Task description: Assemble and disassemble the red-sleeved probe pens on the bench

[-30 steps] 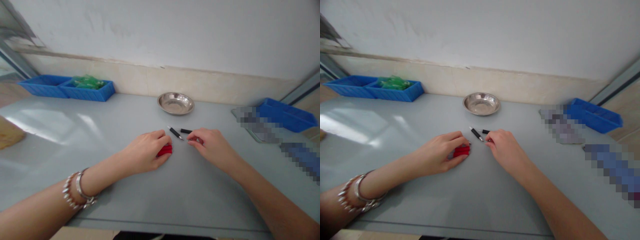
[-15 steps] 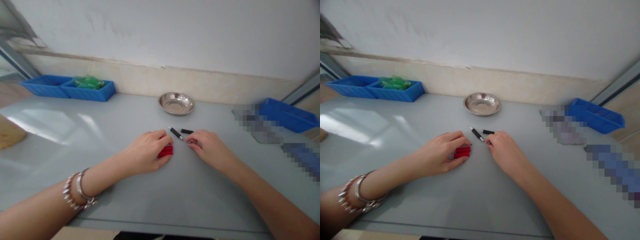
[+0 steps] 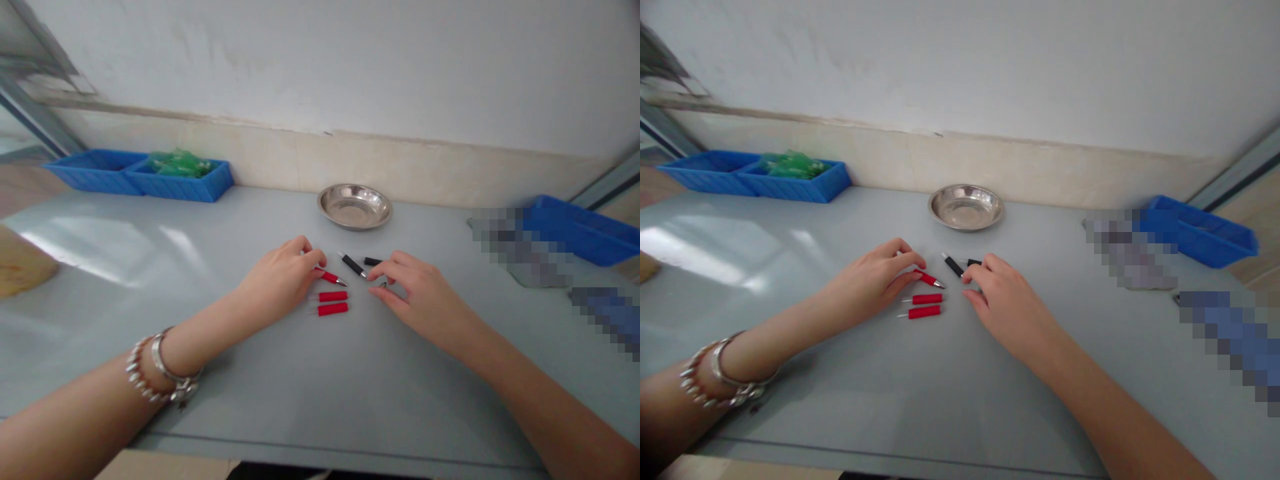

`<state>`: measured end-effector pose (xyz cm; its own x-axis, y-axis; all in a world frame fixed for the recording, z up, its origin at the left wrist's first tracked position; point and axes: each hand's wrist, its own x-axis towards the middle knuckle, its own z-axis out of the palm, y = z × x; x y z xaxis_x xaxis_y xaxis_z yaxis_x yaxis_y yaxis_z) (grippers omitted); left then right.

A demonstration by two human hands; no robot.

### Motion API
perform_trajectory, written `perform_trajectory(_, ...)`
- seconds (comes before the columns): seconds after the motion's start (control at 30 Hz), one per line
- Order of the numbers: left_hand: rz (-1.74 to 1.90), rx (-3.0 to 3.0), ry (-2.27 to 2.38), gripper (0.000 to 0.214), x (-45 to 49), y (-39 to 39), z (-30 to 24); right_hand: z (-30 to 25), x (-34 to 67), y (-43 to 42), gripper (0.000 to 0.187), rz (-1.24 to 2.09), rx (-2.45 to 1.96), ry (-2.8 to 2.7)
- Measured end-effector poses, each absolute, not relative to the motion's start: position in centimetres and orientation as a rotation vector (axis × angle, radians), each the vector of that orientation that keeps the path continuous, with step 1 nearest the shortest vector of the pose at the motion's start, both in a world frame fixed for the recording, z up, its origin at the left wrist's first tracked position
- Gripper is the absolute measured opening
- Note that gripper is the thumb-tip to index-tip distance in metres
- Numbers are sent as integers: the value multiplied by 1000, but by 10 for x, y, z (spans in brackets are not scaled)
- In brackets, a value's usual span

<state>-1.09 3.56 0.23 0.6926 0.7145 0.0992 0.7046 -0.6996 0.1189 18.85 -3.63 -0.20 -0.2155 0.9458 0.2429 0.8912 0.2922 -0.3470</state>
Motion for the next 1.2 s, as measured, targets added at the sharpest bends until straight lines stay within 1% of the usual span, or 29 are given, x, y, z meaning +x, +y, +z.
perform_trajectory(0.17,180,2835,1152,18,-11,34,3,-1,186,-39,11,213,-1555,-2237)
perform_trajectory(0.43,118,3028,1203,17,-11,34,1,-4,177,-46,10,438,-1458,-2410)
perform_trajectory(0.63,233,3122,1196,13,-5,18,11,-5,174,-45,9,449,-1487,-2420)
perform_trajectory(0.83,352,3022,976,8,-3,10,13,-2,173,-44,21,343,-1536,-2205)
perform_trajectory(1.0,473,2972,925,12,-3,10,11,1,173,-45,33,292,-1654,-2020)
perform_trajectory(1.1,579,2947,893,15,-4,8,10,2,174,-44,36,283,-1716,-1926)
perform_trajectory(1.2,635,2933,865,17,-4,7,10,2,175,-43,35,334,-1666,-1927)
